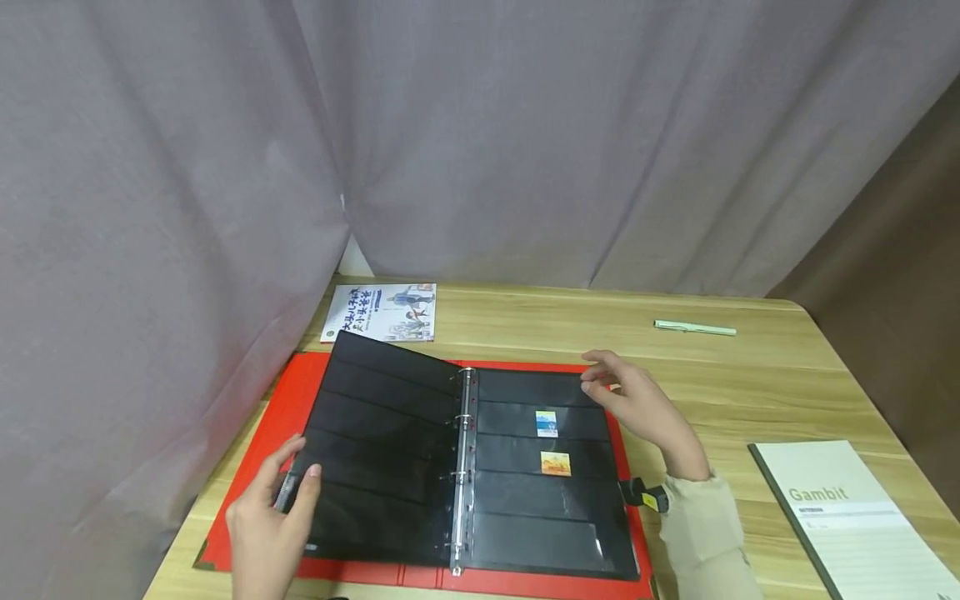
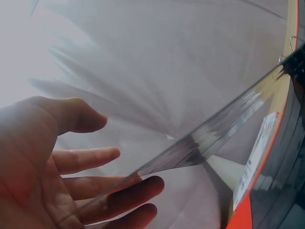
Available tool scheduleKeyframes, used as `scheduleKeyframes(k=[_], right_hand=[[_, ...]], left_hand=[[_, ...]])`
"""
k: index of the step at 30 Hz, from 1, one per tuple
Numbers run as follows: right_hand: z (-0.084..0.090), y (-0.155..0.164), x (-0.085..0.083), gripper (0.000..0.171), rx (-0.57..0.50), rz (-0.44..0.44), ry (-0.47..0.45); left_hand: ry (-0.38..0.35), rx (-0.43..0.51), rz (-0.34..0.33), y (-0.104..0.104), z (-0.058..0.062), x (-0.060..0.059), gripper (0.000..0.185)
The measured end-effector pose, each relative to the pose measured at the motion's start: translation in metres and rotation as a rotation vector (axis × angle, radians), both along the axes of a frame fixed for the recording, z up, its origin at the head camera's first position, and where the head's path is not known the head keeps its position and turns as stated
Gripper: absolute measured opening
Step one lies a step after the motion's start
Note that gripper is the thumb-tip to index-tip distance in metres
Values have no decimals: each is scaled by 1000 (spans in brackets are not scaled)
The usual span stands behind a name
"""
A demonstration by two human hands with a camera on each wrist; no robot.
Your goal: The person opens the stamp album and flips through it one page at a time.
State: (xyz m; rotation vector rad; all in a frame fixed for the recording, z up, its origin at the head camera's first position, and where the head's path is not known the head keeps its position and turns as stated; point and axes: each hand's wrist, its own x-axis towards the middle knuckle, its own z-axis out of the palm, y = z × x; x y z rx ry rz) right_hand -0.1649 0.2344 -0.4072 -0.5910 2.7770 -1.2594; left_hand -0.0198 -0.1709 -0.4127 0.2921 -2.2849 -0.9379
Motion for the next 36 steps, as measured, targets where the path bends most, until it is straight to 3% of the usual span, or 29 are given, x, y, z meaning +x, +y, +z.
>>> scheduleKeyframes(k=[10,18,25,36], right_hand=[[-22,2,-14,48,9,-60,-57],[-37,3,-21,52,3,-79,-109],[-46,4,-24,55,28,-73,-120],[-58,2,-28,76,141,-61,-194]], left_hand=[[-162,14,45,-9,-9,-3,41],[-264,65,64,-15,-26,-11,42],[-260,76,49,-20,-42,-16,44],[-347,72,-2,-23,-59,-22,52]])
